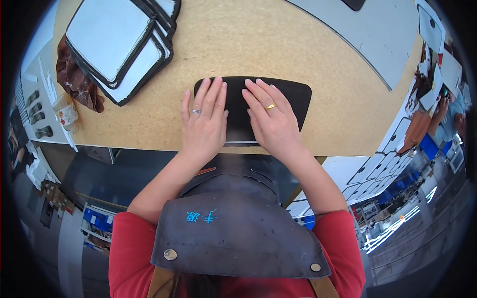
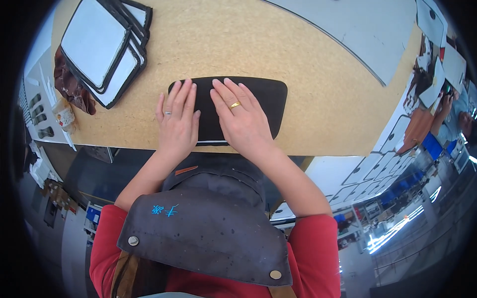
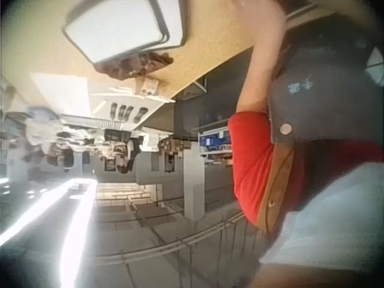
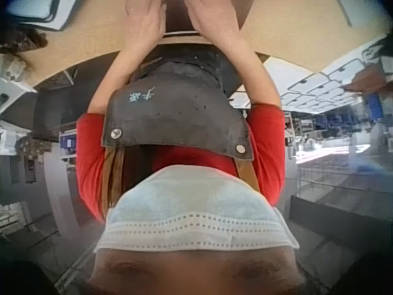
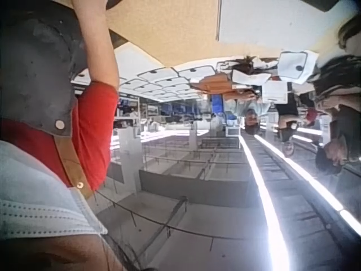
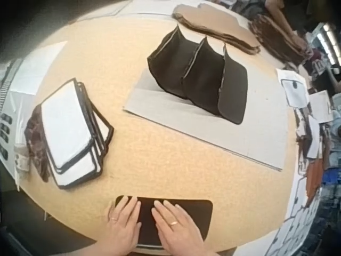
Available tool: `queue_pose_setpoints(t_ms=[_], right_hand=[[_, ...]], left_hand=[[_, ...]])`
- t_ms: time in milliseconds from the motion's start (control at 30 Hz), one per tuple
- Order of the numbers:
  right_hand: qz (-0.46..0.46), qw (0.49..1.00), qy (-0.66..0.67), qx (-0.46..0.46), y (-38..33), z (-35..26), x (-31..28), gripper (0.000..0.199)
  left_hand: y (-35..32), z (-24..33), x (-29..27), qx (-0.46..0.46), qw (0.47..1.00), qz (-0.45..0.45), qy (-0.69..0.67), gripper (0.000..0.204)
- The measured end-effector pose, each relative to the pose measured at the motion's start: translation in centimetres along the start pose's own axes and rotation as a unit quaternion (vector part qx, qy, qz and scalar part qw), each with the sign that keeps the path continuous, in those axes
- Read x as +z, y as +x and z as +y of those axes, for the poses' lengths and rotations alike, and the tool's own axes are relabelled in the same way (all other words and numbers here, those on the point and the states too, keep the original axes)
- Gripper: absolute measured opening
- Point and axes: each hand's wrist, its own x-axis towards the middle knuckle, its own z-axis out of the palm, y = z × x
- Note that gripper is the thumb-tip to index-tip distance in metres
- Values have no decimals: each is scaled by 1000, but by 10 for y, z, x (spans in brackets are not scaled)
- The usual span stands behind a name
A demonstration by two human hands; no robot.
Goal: Assembling leather bag components by aligning and pressing pieces together.
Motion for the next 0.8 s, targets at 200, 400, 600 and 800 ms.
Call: queue_pose_setpoints(t_ms=[200,400,600,800], right_hand=[[-85,992,-84,-29,6,0,14,51],[-140,984,-102,-29,-5,15,1,54],[-158,971,-180,23,-32,51,-30,57],[-135,977,-161,38,-32,49,-27,54]], left_hand=[[1,-4,10,54,997,-8,59,57],[5,0,7,31,997,-25,60,58],[9,4,6,33,995,-19,96,55],[15,10,0,11,1000,-25,-8,55]])
